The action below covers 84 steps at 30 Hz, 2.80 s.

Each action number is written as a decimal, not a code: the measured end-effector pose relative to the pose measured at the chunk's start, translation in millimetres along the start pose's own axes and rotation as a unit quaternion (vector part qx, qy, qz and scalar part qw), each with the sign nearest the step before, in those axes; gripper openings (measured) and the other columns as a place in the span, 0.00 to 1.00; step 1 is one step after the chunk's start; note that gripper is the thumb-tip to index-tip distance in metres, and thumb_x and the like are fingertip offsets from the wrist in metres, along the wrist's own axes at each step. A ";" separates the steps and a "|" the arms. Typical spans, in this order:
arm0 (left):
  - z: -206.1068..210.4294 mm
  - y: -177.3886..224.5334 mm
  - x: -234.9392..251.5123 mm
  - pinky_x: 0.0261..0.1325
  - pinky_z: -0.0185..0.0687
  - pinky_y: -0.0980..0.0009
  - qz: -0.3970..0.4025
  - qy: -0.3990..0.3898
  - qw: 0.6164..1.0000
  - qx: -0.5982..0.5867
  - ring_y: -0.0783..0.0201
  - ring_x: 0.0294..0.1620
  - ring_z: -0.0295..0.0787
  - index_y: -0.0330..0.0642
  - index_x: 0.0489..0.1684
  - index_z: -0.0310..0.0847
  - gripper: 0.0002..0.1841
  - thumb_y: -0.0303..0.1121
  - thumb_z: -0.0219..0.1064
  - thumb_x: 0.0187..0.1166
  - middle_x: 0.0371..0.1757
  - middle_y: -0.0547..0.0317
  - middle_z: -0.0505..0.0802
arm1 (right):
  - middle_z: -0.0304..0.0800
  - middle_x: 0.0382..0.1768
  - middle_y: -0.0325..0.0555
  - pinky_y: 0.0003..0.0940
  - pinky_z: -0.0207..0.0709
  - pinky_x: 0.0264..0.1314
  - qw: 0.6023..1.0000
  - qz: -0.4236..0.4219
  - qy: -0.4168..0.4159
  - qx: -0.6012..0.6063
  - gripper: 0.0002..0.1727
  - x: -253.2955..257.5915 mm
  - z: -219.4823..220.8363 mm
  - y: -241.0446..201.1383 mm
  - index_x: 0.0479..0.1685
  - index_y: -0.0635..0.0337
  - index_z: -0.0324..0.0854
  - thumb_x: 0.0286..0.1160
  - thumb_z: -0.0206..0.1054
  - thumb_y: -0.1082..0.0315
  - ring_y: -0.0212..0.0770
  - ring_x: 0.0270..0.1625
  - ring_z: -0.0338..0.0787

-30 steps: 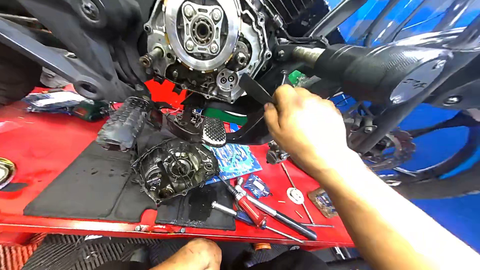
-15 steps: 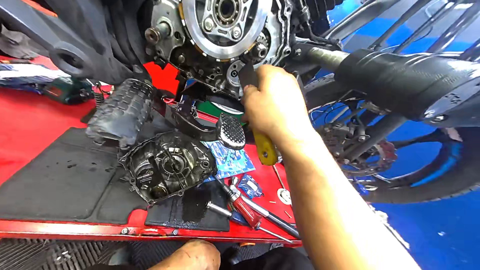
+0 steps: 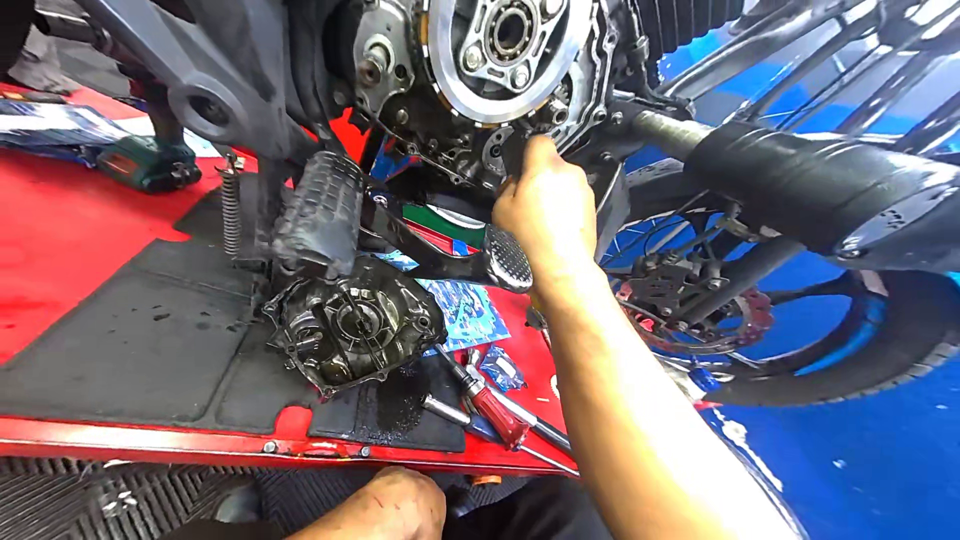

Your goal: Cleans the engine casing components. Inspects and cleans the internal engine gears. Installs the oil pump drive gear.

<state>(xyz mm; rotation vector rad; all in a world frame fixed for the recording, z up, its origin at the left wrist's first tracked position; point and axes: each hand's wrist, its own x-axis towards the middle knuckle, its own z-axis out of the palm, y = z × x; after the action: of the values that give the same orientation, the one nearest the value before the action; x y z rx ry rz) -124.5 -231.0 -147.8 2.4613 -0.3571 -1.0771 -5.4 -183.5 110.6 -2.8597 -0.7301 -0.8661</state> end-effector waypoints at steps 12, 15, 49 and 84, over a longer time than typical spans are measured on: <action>2.3 0.7 -9.3 0.67 0.76 0.28 0.006 0.018 1.000 0.001 0.34 0.72 0.83 0.39 0.73 0.78 0.36 0.60 0.69 0.75 0.66 0.34 0.88 | 0.91 0.43 0.58 0.64 0.80 0.37 0.997 -0.020 0.000 -0.071 0.14 4.7 -14.4 4.5 0.57 0.51 0.80 0.75 0.62 0.64 0.63 0.48 0.93; 0.5 3.3 -15.3 0.67 0.75 0.28 0.006 0.006 1.000 0.003 0.32 0.71 0.83 0.35 0.74 0.76 0.38 0.60 0.67 0.78 0.67 0.31 0.87 | 0.91 0.41 0.58 0.65 0.78 0.34 0.993 -0.043 0.005 -0.110 0.13 6.4 -19.0 5.4 0.55 0.50 0.81 0.72 0.63 0.64 0.65 0.47 0.93; -1.5 7.4 -12.0 0.70 0.74 0.30 -0.001 -0.016 1.000 0.008 0.35 0.74 0.82 0.36 0.72 0.79 0.34 0.57 0.66 0.80 0.68 0.33 0.87 | 0.90 0.42 0.59 0.65 0.80 0.42 0.990 -0.105 -0.005 -0.095 0.13 21.5 -33.9 46.2 0.43 0.58 0.83 0.84 0.59 0.58 0.63 0.50 0.92; 4.3 -3.1 -5.3 0.62 0.77 0.28 -0.018 0.008 1.000 -0.016 0.36 0.66 0.87 0.39 0.68 0.80 0.36 0.63 0.67 0.76 0.61 0.37 0.91 | 0.84 0.29 0.68 0.64 0.72 0.24 0.921 -0.198 0.083 -0.326 0.07 22.5 -15.3 31.7 0.46 0.67 0.73 0.75 0.57 0.72 0.75 0.36 0.90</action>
<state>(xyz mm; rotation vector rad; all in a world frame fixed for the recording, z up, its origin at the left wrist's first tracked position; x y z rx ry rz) -131.0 -227.4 -148.5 2.4561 -0.2890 -1.0700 17.8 -205.1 137.9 -3.1535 -1.2193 -1.6644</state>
